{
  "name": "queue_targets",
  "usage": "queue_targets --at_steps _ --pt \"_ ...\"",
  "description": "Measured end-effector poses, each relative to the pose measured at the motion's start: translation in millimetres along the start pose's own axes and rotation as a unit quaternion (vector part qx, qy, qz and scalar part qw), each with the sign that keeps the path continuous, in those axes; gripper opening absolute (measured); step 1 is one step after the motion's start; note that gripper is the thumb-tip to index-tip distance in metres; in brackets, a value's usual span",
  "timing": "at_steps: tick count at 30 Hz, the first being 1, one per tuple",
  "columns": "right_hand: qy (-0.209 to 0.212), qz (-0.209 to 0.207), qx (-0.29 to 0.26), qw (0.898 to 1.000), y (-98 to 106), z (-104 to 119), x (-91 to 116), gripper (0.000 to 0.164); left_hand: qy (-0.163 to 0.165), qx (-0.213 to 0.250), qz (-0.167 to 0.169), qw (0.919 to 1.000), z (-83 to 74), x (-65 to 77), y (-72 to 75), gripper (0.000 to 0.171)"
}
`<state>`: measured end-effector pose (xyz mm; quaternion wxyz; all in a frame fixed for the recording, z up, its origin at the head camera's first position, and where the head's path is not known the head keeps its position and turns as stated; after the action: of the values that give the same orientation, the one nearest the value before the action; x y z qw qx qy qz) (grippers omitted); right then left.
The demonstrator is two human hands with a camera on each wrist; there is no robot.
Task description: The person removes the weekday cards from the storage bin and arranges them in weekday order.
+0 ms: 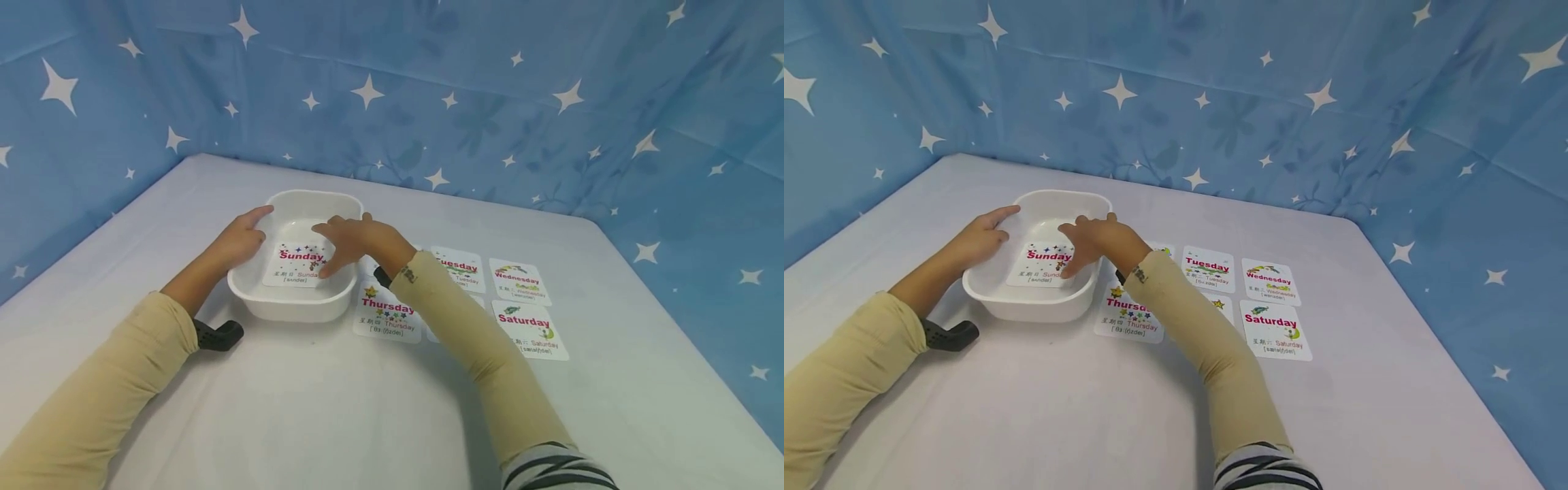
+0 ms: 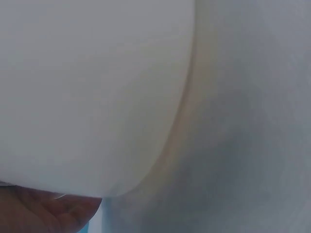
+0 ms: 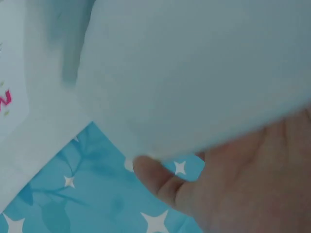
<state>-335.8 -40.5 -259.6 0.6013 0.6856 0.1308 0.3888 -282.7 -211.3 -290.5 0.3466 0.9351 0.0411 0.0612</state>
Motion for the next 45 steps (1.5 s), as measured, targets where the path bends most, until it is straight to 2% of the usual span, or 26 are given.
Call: queue_targets --at_steps 7,12,16,19,28,36,45 --pt "0.002 -0.020 0.008 1.000 -5.4 16.5 -9.8 0.096 -0.009 -0.007 -0.003 0.9999 0.6 0.5 0.9 0.063" --pt "0.014 0.015 -0.047 0.999 -29.1 24.5 -19.2 0.104 -0.010 -0.003 0.008 0.9999 -1.3 1.3 -4.0 0.063" --pt "-0.001 0.023 -0.078 0.997 -39.4 24.1 -23.7 0.105 -0.016 -0.006 0.007 0.9998 -3.5 1.8 -4.8 0.062" --pt "-0.002 0.017 -0.077 0.997 -38.0 24.0 -24.8 0.102 -0.019 -0.011 0.000 0.9998 -4.4 2.2 -3.0 0.062" --pt "0.032 0.020 -0.045 0.998 -34.3 25.7 -24.5 0.090 -0.012 -0.008 0.002 0.9999 -1.4 2.5 -2.8 0.061" --pt "-0.027 0.007 -0.077 0.997 -34.2 20.9 -25.9 0.101 -0.016 -0.009 0.000 0.9998 -1.7 1.8 -3.4 0.061" --pt "0.012 -0.017 -0.064 0.998 -31.5 23.1 -28.0 0.102 -0.017 -0.010 0.001 0.9998 -1.9 0.1 -2.0 0.062"
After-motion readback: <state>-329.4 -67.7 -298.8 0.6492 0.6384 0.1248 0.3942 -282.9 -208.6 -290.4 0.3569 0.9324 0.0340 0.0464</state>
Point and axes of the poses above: each hand's wrist, its own x-axis away from the middle knuckle, its own y-axis out of the back of the hand, z = x × y, the point moved 3 cm from there along -x, towards the middle knuckle, and after that the axes turned 3 degrees about -x, right-handed, at the moved point
